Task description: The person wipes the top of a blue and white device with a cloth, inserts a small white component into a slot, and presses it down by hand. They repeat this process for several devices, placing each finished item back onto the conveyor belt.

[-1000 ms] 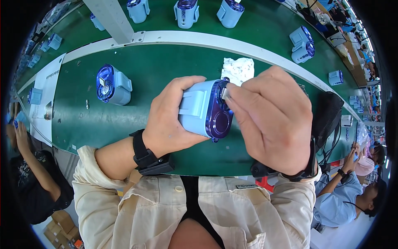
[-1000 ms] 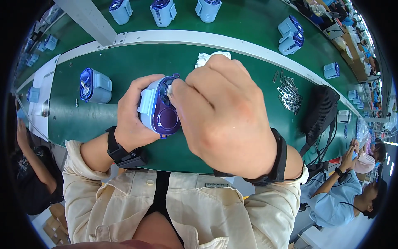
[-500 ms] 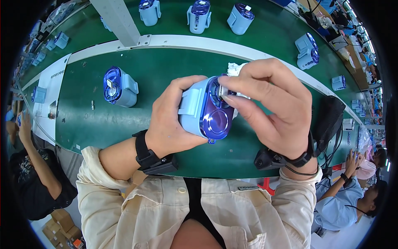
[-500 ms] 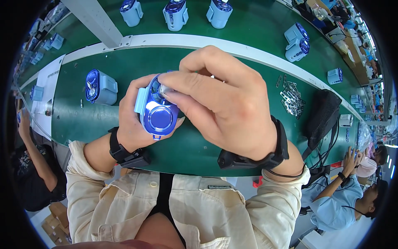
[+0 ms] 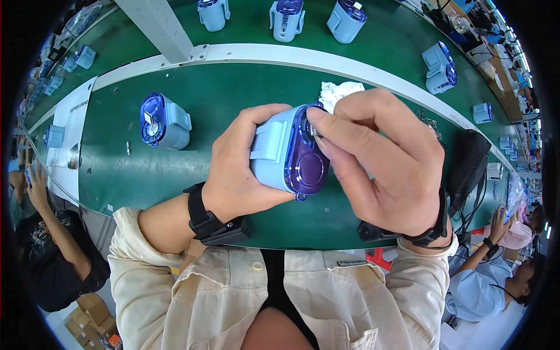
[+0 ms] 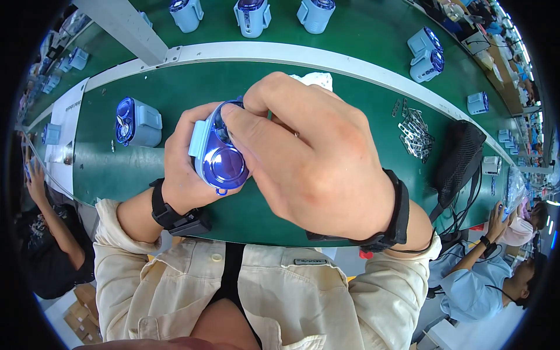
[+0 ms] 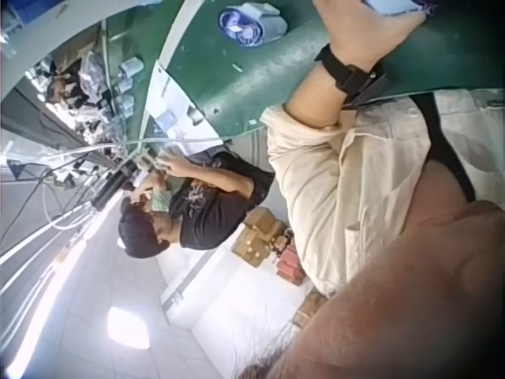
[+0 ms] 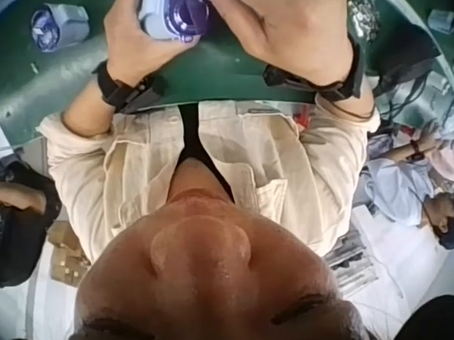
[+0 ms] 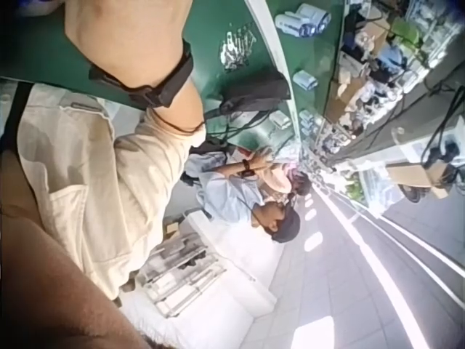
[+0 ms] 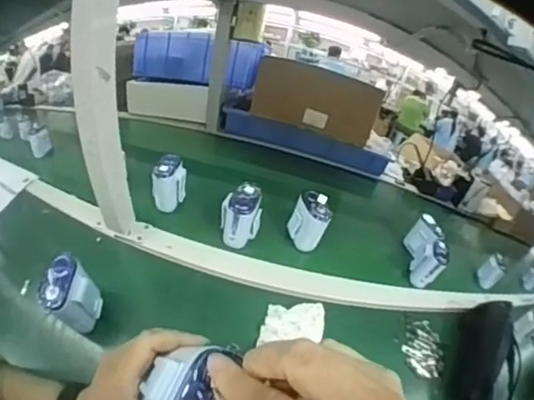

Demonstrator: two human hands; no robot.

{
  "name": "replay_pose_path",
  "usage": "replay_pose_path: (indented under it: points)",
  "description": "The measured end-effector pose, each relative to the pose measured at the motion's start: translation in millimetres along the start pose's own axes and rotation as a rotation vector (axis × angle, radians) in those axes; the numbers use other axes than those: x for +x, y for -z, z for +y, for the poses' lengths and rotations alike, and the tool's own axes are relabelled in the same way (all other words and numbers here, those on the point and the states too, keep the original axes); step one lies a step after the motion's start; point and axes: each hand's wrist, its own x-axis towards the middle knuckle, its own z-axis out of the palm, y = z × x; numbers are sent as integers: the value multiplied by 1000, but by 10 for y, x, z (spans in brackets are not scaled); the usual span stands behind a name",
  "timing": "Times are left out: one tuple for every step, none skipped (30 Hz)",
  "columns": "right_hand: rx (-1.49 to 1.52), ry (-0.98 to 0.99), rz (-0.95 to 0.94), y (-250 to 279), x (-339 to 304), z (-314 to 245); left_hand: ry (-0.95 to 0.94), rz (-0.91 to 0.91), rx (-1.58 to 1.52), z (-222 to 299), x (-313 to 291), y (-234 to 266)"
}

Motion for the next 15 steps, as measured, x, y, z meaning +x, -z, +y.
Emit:
replay_pose_path:
  points:
    - [17,14,-11,4,8,18,17,4,-30,-4,-4,-10]
    - [34,29,-23,8,16,39,34,9,-59,-11,-9,-20]
    - [50,46,-36,16,26,51,49,16,-89,-12,-13,-25]
    - [51,48,-36,19,30,61,49,18,-89,-16,-15,-28]
    - [89,34,-39,22,30,73,35,20,-99,-22,-17,-31]
    - [127,20,-43,24,30,86,21,23,-109,-27,-18,-32]
    - [166,6,-46,27,32,103,7,26,-119,-28,-19,-30]
    - [167,4,-46,31,30,145,8,24,-120,-28,-14,-22]
    - [255,-17,-66,39,32,201,-13,-4,-88,-20,-6,-2]
    - [343,-38,-86,45,35,253,-34,-32,-57,-11,4,19]
    - [431,-59,-105,48,35,279,-56,-60,-26,-7,12,27]
    - [429,-60,-105,44,28,273,-57,-60,-27,-15,20,11]
    - [414,-95,-81,23,15,250,-56,-16,-38,-34,19,-14]
    - [399,-131,-57,4,2,218,-55,28,-48,-52,19,-39]
    - [382,-166,-34,-10,-7,187,-55,73,-59,-61,20,-49]
